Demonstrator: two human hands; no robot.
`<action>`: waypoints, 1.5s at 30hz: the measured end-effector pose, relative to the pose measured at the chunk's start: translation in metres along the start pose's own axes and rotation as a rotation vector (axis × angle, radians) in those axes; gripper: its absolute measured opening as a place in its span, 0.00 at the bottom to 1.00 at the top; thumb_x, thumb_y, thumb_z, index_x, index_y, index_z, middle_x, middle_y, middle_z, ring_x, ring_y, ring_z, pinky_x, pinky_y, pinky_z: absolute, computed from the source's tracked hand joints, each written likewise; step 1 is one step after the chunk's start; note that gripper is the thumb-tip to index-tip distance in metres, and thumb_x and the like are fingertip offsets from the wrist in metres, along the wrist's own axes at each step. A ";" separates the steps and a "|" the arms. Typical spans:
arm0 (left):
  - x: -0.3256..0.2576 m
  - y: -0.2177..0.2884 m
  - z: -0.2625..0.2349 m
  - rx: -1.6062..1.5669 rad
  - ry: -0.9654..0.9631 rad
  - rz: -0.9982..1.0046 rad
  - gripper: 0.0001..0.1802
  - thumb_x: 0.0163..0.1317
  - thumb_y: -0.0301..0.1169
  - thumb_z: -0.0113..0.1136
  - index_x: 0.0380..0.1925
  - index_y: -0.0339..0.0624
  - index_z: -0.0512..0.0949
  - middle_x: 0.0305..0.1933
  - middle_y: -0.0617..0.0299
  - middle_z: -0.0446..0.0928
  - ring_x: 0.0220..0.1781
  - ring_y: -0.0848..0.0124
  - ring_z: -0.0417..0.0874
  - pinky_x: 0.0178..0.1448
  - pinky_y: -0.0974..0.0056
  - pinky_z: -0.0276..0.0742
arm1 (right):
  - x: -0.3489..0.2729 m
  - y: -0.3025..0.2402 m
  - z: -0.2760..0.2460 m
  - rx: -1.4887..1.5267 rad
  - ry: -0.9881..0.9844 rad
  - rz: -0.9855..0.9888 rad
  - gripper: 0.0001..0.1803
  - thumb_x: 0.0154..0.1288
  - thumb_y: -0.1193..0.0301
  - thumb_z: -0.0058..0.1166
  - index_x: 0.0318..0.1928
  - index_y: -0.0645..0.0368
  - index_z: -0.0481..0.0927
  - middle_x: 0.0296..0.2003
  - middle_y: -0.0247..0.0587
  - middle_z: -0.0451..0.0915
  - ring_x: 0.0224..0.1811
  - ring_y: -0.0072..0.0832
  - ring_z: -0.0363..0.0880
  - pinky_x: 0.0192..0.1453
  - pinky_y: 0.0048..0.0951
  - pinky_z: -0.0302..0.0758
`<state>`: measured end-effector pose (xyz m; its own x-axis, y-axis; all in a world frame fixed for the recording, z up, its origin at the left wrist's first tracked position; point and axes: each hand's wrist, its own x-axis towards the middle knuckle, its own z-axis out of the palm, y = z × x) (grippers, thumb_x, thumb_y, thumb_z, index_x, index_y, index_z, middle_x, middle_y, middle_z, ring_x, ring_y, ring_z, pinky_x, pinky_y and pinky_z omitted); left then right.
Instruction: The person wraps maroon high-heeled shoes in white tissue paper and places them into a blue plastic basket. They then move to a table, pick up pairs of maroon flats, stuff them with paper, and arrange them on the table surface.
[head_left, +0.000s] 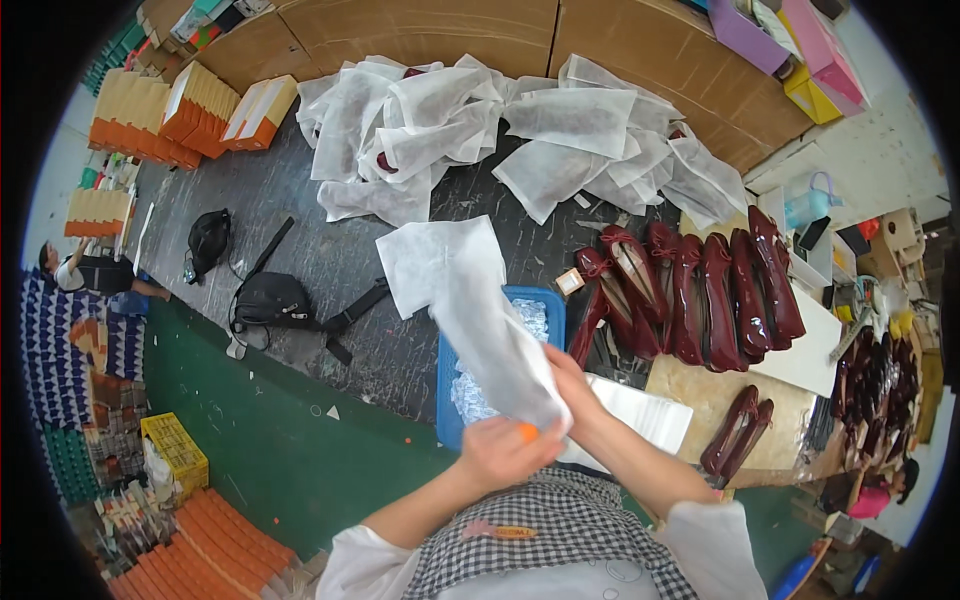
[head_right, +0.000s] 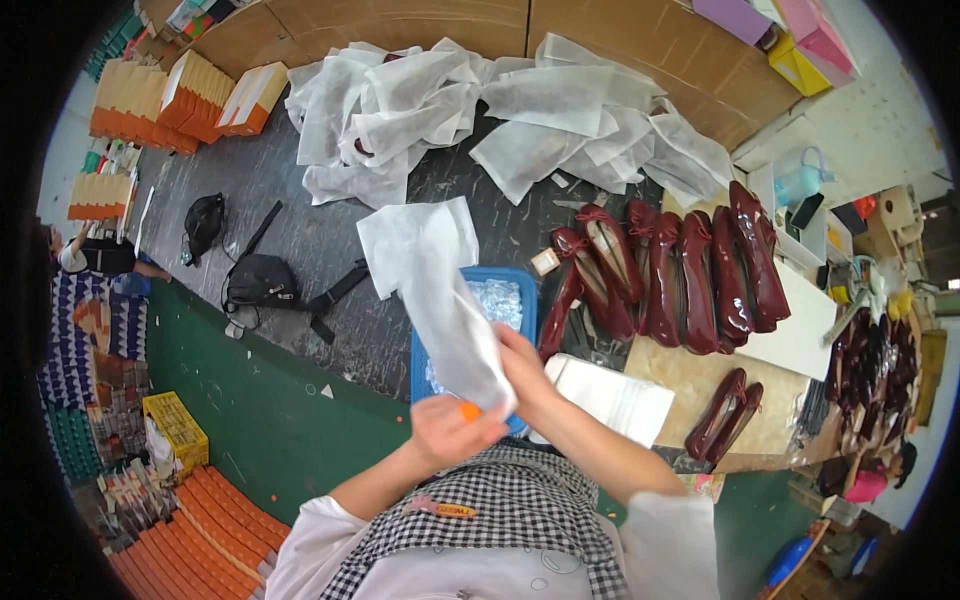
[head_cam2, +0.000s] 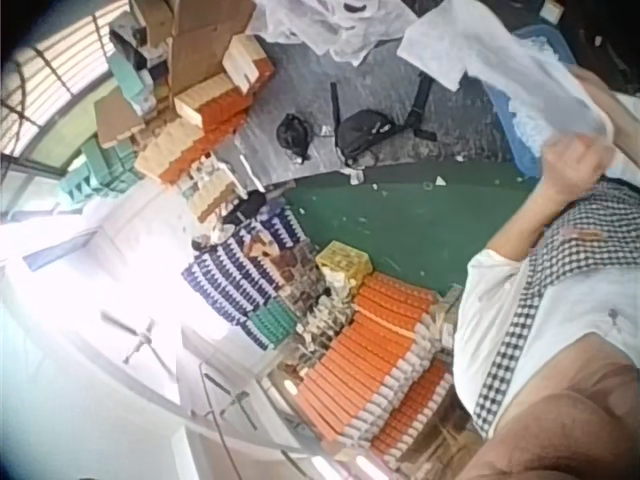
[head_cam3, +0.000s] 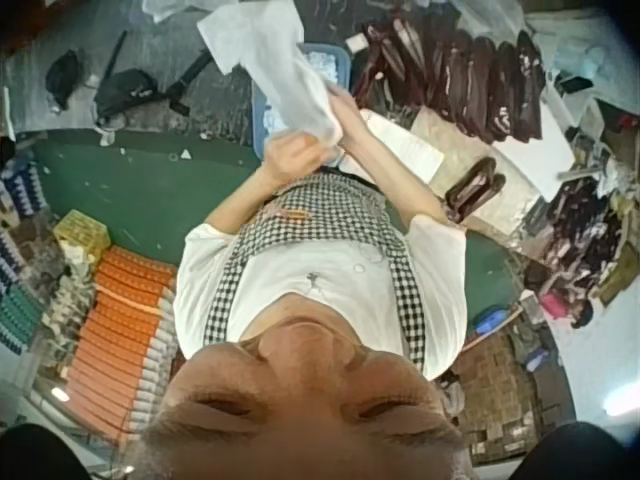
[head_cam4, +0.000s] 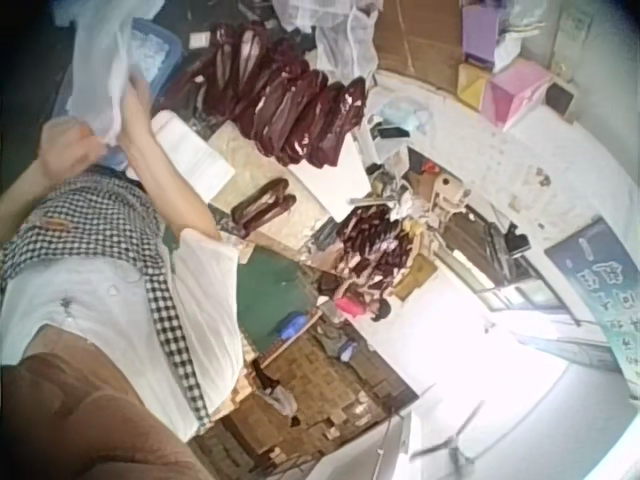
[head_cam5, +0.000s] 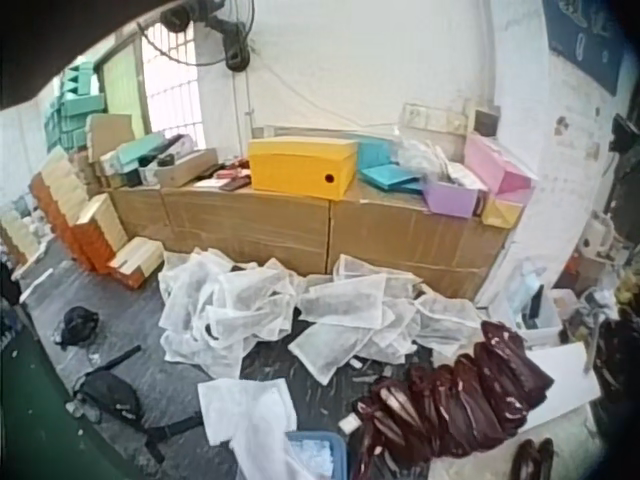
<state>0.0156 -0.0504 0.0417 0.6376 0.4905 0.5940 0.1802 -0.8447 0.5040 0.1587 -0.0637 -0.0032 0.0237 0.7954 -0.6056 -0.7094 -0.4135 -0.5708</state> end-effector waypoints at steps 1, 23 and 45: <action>-0.005 -0.022 0.000 0.119 0.062 -0.101 0.15 0.50 0.35 0.67 0.40 0.47 0.83 0.25 0.62 0.76 0.21 0.68 0.77 0.25 0.66 0.74 | 0.023 -0.017 0.031 -0.128 -0.006 -0.101 0.19 0.70 0.69 0.47 0.58 0.62 0.70 0.52 0.38 0.75 0.54 0.25 0.74 0.56 0.28 0.73; 0.028 -0.335 0.202 0.424 -0.498 -0.696 0.21 0.51 0.42 0.68 0.35 0.38 0.72 0.34 0.50 0.79 0.36 0.53 0.83 0.40 0.51 0.78 | 0.040 -0.093 -0.191 -1.756 0.678 -0.296 0.38 0.51 0.68 0.64 0.65 0.43 0.66 0.50 0.53 0.74 0.49 0.47 0.73 0.53 0.40 0.75; -0.001 -0.051 0.071 -1.220 0.094 -1.243 0.14 0.63 0.26 0.55 0.48 0.34 0.76 0.37 0.64 0.81 0.34 0.80 0.80 0.39 0.74 0.75 | -0.080 -0.008 -0.049 0.143 -0.041 -0.447 0.37 0.67 0.72 0.50 0.72 0.59 0.47 0.68 0.40 0.60 0.69 0.29 0.60 0.71 0.32 0.57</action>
<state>0.0587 -0.0228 -0.0293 0.5196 0.7130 -0.4707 -0.1605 0.6226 0.7659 0.1970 -0.1457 0.0223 0.3228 0.8997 -0.2937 -0.7262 0.0364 -0.6865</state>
